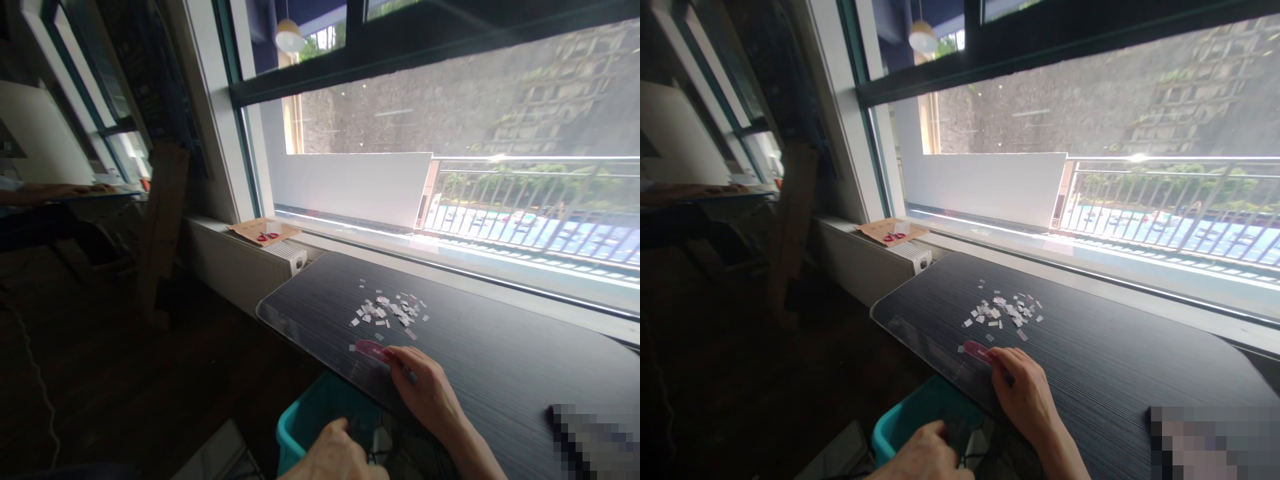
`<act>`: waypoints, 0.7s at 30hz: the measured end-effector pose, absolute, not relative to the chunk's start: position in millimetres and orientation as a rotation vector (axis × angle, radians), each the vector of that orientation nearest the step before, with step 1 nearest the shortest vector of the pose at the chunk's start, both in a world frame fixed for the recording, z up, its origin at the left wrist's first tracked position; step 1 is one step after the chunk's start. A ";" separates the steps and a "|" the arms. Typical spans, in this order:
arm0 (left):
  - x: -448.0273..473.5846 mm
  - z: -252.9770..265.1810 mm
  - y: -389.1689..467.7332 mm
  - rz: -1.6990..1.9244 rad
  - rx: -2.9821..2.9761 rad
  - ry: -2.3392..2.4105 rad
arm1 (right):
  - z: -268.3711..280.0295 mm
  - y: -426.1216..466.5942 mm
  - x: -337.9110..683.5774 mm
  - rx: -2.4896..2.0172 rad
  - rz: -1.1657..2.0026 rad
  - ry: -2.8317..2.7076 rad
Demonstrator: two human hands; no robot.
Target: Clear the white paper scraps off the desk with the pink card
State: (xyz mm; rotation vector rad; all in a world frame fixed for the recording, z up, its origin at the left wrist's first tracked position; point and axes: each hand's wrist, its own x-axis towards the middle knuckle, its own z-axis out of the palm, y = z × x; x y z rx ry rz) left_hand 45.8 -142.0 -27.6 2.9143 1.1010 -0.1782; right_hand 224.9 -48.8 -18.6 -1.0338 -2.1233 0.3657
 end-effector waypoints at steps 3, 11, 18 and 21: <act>45.9 -27.1 -143.2 -0.131 2.910 1.119 | -18.8 -46.9 224.8 -1.003 0.350 -2.131; 48.4 -20.1 -144.6 -0.186 2.852 1.138 | -4.7 -55.9 222.1 -0.973 0.464 -2.162; 48.9 -11.5 -145.8 -0.175 2.833 1.151 | -10.2 -51.0 221.5 -0.969 0.498 -2.106; 48.5 -12.9 -147.3 -0.157 2.840 1.155 | -9.6 -51.4 219.7 -0.970 0.513 -2.171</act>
